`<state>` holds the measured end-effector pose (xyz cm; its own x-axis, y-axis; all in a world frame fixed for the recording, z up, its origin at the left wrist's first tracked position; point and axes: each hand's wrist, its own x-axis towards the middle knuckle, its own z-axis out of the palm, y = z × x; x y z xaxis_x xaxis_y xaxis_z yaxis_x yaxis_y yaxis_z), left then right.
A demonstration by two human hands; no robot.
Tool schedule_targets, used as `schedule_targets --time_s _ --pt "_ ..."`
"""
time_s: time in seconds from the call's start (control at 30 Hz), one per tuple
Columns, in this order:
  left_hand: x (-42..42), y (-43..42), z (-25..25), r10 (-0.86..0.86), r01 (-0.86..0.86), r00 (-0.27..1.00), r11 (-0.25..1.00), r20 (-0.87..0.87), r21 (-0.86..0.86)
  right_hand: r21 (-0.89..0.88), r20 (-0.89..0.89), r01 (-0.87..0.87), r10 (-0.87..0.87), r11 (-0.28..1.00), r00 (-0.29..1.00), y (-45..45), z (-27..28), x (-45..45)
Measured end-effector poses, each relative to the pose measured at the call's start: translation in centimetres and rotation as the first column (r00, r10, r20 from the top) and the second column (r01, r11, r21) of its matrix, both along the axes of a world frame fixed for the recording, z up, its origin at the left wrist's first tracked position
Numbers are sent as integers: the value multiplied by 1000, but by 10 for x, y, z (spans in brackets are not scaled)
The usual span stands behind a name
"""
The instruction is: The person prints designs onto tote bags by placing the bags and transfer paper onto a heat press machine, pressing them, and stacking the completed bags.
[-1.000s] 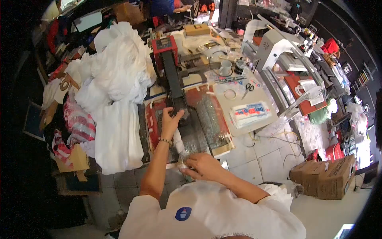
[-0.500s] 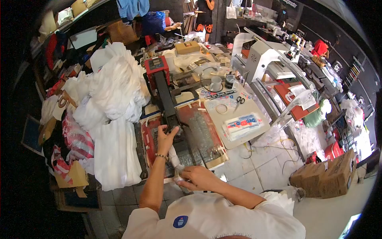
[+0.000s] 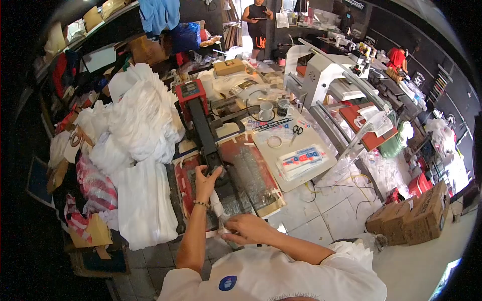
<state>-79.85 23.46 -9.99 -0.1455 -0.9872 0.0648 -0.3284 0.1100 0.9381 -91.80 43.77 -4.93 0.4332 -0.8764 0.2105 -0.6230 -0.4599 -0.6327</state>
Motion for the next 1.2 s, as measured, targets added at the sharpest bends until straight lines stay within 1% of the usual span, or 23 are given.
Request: schedule_targets --time_s 0.07,0.23,0.37,0.43,0.53,0.57,0.6,0.63,0.67,0.7,0.73,0.77,0.8,0.83,0.87,0.9,0.93,1.0,1.03,1.07,1.13,1.17,1.2 --pt "0 2 5 15 -15 999 1000 42 1 -6 10 4 -4 1000 1000 1 2 0" --pt "0 -1 -1 -2 2 999 1000 -38 -15 -47 21 3 -2 999 1000 0 0 -1" --pt "1 -3 -6 -7 6 999 1000 -36 -26 29 -21 16 -15 999 1000 2 2 0" --pt "-1 4 9 16 -16 1000 1000 16 -6 69 -43 31 -28 997 999 2 -1 1" --pt "-1 2 5 21 -20 1000 1000 10 -5 30 -18 56 -55 998 998 1 -7 0" --pt "0 -1 0 16 -15 999 999 31 -47 0 25 43 -43 999 999 1 -8 0" --pt "0 3 5 2 -2 1000 1000 13 -21 -30 67 44 -42 999 997 2 -10 0" --pt "4 -7 -10 -5 7 997 999 71 -35 -24 76 105 -103 994 992 4 -13 0" --pt "2 -1 2 -5 10 993 999 118 -46 -45 78 83 -79 996 994 4 -17 1" --pt "1 2 8 -14 20 993 999 120 -47 -66 79 71 -65 995 995 4 -20 1" --pt "8 -16 -14 -45 54 986 997 162 -46 -54 90 163 -157 985 983 6 -20 1" --pt "7 -17 -15 -18 23 983 999 181 -28 -22 53 122 -121 992 991 7 -16 1" --pt "6 -20 -21 -37 35 998 999 52 37 14 21 80 -81 997 997 9 -15 0" --pt "-2 -1 2 2 0 991 1000 131 -17 26 37 162 -162 987 986 9 -18 0" --pt "2 -11 -9 -20 18 995 1000 100 15 -6 27 123 -123 992 992 7 -22 1" --pt "2 -6 -3 -30 26 999 995 40 99 -41 11 72 -71 997 997 6 -25 2" --pt "2 -9 -3 -32 27 999 991 40 128 -42 20 118 -117 992 993 4 -27 3" --pt "3 -10 -8 -39 37 999 996 26 78 0 -36 84 -84 996 996 4 -29 4" --pt "9 -19 -20 -48 50 999 994 -22 98 -41 14 99 -98 994 995 6 -28 4" --pt "9 -28 -30 -51 59 996 991 -71 118 -41 16 123 -123 992 992 7 -27 3" --pt "2 -8 -9 -62 70 995 991 -74 117 -67 70 90 -85 994 994 8 -26 2" --pt "-1 -2 1 -42 42 999 992 3 115 -69 69 95 -90 993 994 7 -28 2" --pt "-3 1 7 -22 13 997 994 80 110 -105 145 115 -99 988 984 7 -28 3"
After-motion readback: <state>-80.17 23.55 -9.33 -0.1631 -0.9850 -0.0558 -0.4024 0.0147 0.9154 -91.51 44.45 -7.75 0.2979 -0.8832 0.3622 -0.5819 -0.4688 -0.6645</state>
